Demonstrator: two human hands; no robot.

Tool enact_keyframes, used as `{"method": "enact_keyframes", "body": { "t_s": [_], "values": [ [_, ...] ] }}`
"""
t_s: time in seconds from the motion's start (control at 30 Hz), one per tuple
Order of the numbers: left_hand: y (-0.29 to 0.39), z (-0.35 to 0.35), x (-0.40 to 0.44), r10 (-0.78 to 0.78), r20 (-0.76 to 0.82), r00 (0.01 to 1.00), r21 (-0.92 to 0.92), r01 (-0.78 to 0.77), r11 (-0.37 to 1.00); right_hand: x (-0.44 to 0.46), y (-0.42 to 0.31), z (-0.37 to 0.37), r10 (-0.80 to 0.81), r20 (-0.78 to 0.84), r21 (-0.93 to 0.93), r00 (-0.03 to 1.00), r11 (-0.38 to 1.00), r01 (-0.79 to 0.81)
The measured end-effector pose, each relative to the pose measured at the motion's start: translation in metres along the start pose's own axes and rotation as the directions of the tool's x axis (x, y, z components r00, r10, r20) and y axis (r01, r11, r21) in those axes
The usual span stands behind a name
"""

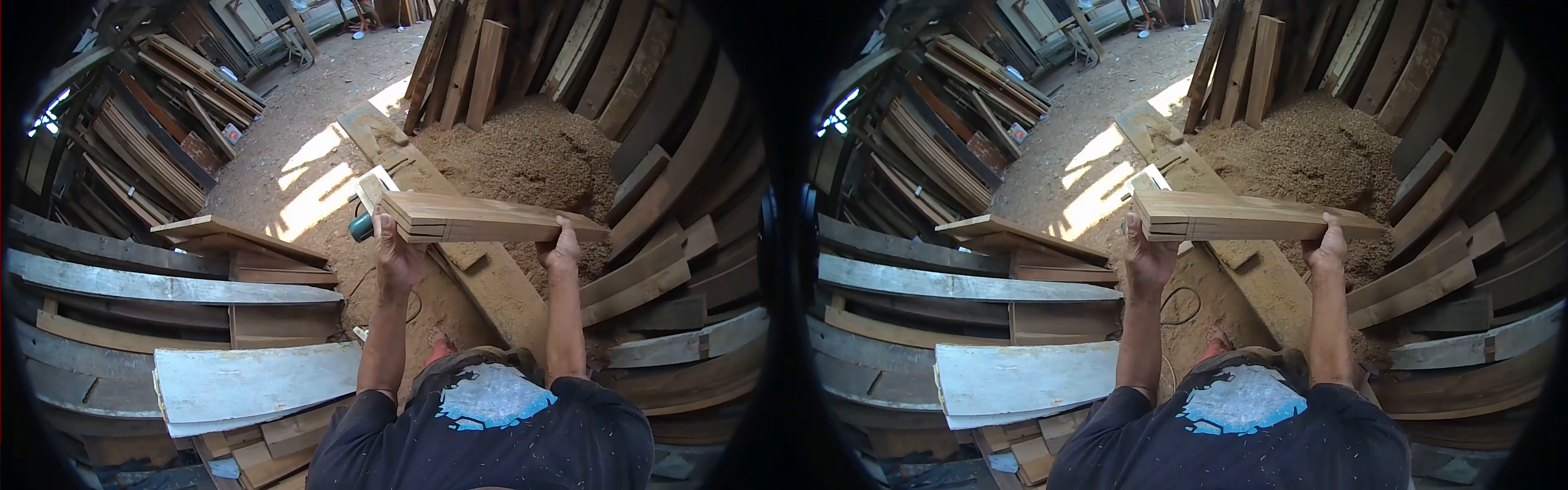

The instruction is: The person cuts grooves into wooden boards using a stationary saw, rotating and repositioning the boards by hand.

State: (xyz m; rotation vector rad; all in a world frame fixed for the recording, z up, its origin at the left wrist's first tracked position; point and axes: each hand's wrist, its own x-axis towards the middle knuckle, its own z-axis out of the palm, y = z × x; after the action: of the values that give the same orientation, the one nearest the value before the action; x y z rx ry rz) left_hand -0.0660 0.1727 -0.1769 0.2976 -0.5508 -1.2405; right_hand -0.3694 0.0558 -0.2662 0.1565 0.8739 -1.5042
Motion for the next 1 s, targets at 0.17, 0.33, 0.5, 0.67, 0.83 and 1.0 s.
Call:
{"method": "enact_keyframes", "body": {
  "t_s": [0.17,0.33,0.5,0.67,0.83,1.0],
  "values": [
    [-0.025,0.006,0.01,-0.066,0.036,0.997,0.033,0.065,0.997,0.005,-0.01,-0.031,0.038,-0.048,0.087,0.998,0.996,-0.034],
    [-0.049,0.009,0.026,-0.129,0.084,0.988,0.13,0.118,0.984,-0.001,-0.021,-0.049,-0.009,-0.179,0.13,0.984,0.991,0.033],
    [-0.059,0.032,0.037,-0.254,0.194,0.948,0.047,0.249,0.967,0.007,-0.028,-0.084,-0.033,-0.148,0.148,0.988,0.987,0.055],
    [-0.075,0.031,0.04,-0.286,0.275,0.918,0.163,0.249,0.955,0.011,-0.031,-0.102,-0.032,-0.167,0.165,0.985,0.985,0.06],
    [-0.088,0.029,0.042,-0.287,0.228,0.93,0.19,0.247,0.95,0.009,-0.036,-0.107,-0.011,-0.221,0.206,0.975,0.977,0.058],
    [-0.093,0.015,0.048,-0.291,0.235,0.928,0.174,0.254,0.951,0.011,-0.035,-0.1,-0.027,-0.29,0.227,0.957,0.969,0.096]
  ]
}}
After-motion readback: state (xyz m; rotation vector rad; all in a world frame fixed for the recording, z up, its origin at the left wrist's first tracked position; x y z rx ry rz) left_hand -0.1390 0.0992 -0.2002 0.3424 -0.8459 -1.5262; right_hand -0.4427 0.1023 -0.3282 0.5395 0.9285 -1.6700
